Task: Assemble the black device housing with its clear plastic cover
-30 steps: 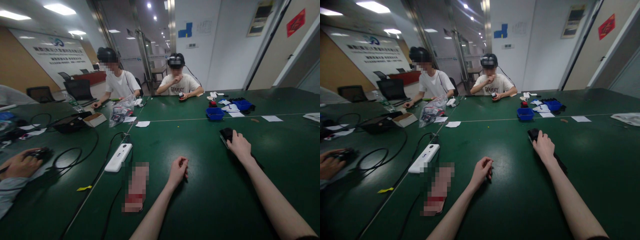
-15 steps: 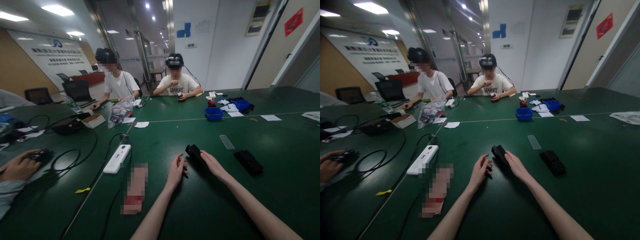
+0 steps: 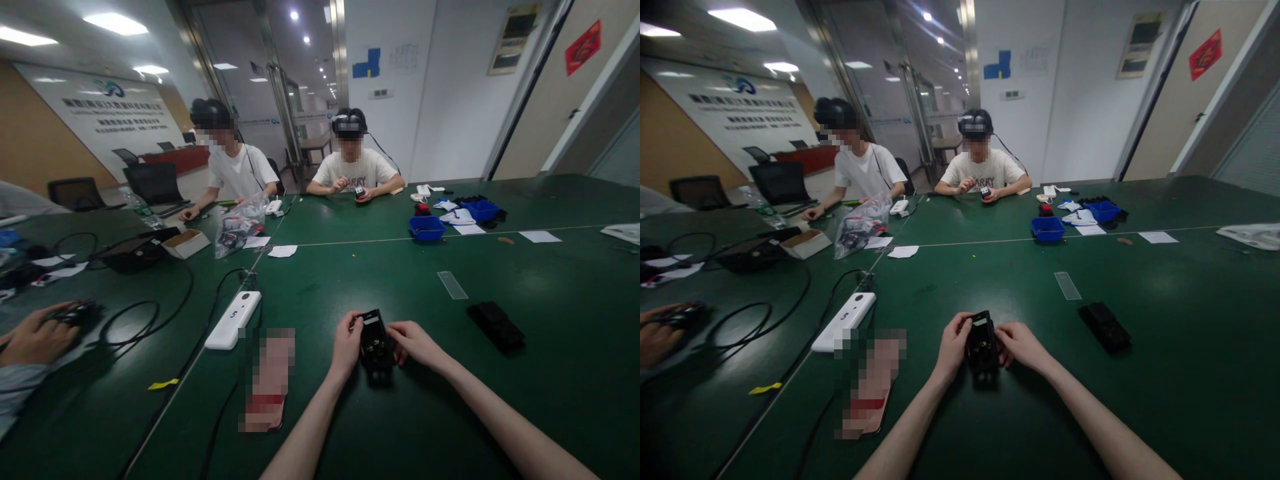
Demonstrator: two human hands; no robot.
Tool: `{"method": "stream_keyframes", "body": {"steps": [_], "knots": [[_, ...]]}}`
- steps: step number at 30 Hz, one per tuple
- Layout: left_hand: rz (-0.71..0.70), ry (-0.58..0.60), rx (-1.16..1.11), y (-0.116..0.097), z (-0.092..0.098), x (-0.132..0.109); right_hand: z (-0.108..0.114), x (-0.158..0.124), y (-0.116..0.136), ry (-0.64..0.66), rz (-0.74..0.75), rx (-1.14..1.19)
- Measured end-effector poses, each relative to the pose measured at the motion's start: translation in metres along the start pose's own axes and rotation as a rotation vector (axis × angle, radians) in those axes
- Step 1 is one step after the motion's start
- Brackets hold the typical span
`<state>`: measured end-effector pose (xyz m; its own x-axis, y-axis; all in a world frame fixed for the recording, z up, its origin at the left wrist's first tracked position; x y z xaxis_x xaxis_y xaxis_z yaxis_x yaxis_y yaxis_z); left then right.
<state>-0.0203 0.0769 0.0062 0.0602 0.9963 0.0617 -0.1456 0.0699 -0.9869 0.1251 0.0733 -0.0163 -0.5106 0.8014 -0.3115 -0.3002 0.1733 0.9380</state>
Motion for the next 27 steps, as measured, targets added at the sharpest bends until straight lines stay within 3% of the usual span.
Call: {"method": "stream_keyframes", "body": {"steps": [5, 8, 12, 15, 19, 27], "knots": [[0.109, 0.130, -0.033, 0.008, -0.011, -0.003, 0.045, -0.011, 0.016, -0.337, 0.125, -0.486], [0.131, 0.150, -0.028, 0.010, -0.013, -0.004, 0.074, -0.023, 0.022, -0.556, 0.150, -0.783], [0.135, 0.148, -0.016, 0.010, -0.012, -0.003, 0.103, -0.029, 0.009, -0.743, 0.024, -1.091], [0.139, 0.154, -0.020, 0.011, -0.013, -0.003, 0.116, -0.027, -0.008, -0.771, -0.127, -1.215], [0.143, 0.156, -0.019, 0.014, -0.013, -0.002, 0.116, -0.024, -0.016, -0.735, -0.229, -1.292], [0.132, 0.164, -0.020, 0.014, -0.013, -0.002, 0.073, -0.025, 0.014, -0.679, -0.061, -1.309]]}}
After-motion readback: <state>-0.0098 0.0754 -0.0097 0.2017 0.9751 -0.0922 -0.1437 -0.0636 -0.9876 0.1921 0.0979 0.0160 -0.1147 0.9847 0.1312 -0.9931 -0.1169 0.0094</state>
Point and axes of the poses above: each hand's wrist, its own x-axis towards the middle knuckle, its own z-axis out of the back of the hand, y = z × x, the point moved 6 cm from there along x, towards the middle knuckle, and after that the axes turned 7 degrees about y, right-handed, at the moved point
